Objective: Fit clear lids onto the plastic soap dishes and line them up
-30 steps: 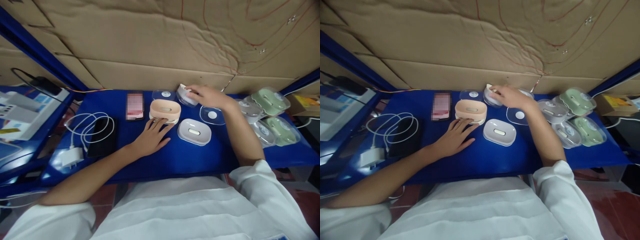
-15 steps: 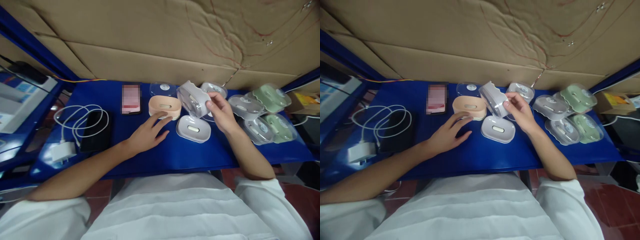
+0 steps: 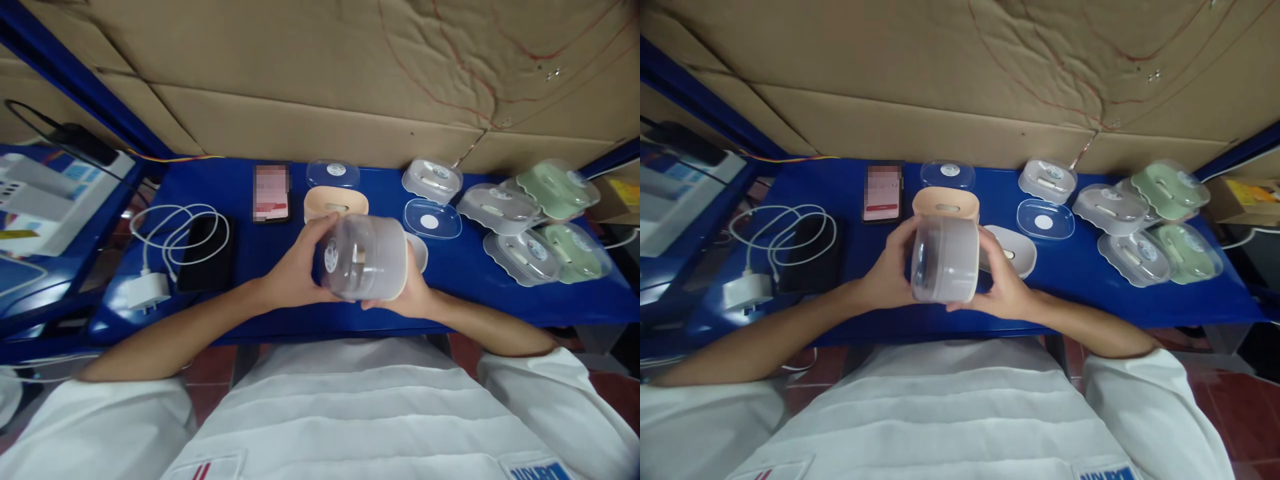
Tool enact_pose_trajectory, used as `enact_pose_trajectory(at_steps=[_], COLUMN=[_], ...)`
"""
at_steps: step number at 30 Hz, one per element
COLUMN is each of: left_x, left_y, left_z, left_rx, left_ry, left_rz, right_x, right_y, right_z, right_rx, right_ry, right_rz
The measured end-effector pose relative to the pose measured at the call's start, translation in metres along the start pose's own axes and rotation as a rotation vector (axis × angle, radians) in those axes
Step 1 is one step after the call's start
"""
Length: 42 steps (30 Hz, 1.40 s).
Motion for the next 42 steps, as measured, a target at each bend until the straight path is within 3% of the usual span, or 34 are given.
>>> enact_pose_trajectory(at_steps=[5, 9, 11, 14, 17, 19, 22, 24, 26, 29, 32, 35, 39, 42], left_x=[-0.013, -0.036, -0.039, -0.036, -0.033, -0.031, -0.024, -0.015, -0.009, -0.009, -0.015, -0.017, -0.011, -0.010], left_y=[0.002, 0.002, 0.004, 0.010, 0.019, 0.021, 0.019, 0.018, 0.015, 0.003, -0.010, -0.005, 0.020, 0.029], left_z=[-0.001, -0.006, -0.007, -0.007, -0.007, -0.008, -0.009, -0.009, -0.008, -0.004, 0.003, 0.006, 0.000, -0.005], left_rx=[0.041, 0.090, 0.081, 0.041, 0.001, 0.014, 0.047, 0.035, 0.013, 0.041, 0.063, -0.046, -0.289, -0.369], left_ry=[-0.289, -0.513, -0.535, -0.516, -0.505, -0.481, -0.383, -0.286, -0.214, -0.188, -0.226, -0.258, -0.201, -0.183], left_rz=[-0.354, -0.507, -0.510, -0.503, -0.532, -0.494, -0.312, -0.169, -0.067, 0.030, 0.215, 0.492, 0.658, 0.675], right_x=[0.011, 0.027, 0.042, 0.062, 0.053, 0.025, -0.017, -0.037, -0.045, -0.024, 0.029, 0.079, 0.105, 0.098], right_y=[-0.015, -0.050, -0.075, -0.102, -0.119, -0.107, -0.052, -0.021, -0.011, -0.036, -0.086, -0.115, -0.109, -0.094], right_z=[0.004, 0.013, 0.020, 0.033, 0.035, 0.034, 0.027, 0.018, 0.014, 0.023, 0.034, 0.037, 0.032, 0.027], right_rx=[0.086, 0.319, 0.434, 0.432, 0.469, 0.411, 0.042, -0.128, -0.156, -0.001, 0.282, 0.401, 0.264, 0.054], right_ry=[0.167, 0.348, 0.380, 0.333, 0.214, 0.021, -0.243, -0.324, -0.335, -0.159, 0.197, 0.511, 0.760, 0.790], right_rz=[0.173, 0.195, 0.110, -0.085, -0.398, -0.545, -0.495, -0.409, -0.315, -0.145, 0.052, 0.237, 0.317, 0.090])
Point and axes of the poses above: each hand's wrist, its own z-axis towards the middle knuckle, its own y-axis out of the palm, x = y × z, the point moved 8 cm from there along z, towards the middle knuckle, and after that the axes turned 2 degrees about -y, right-handed, at the moved point
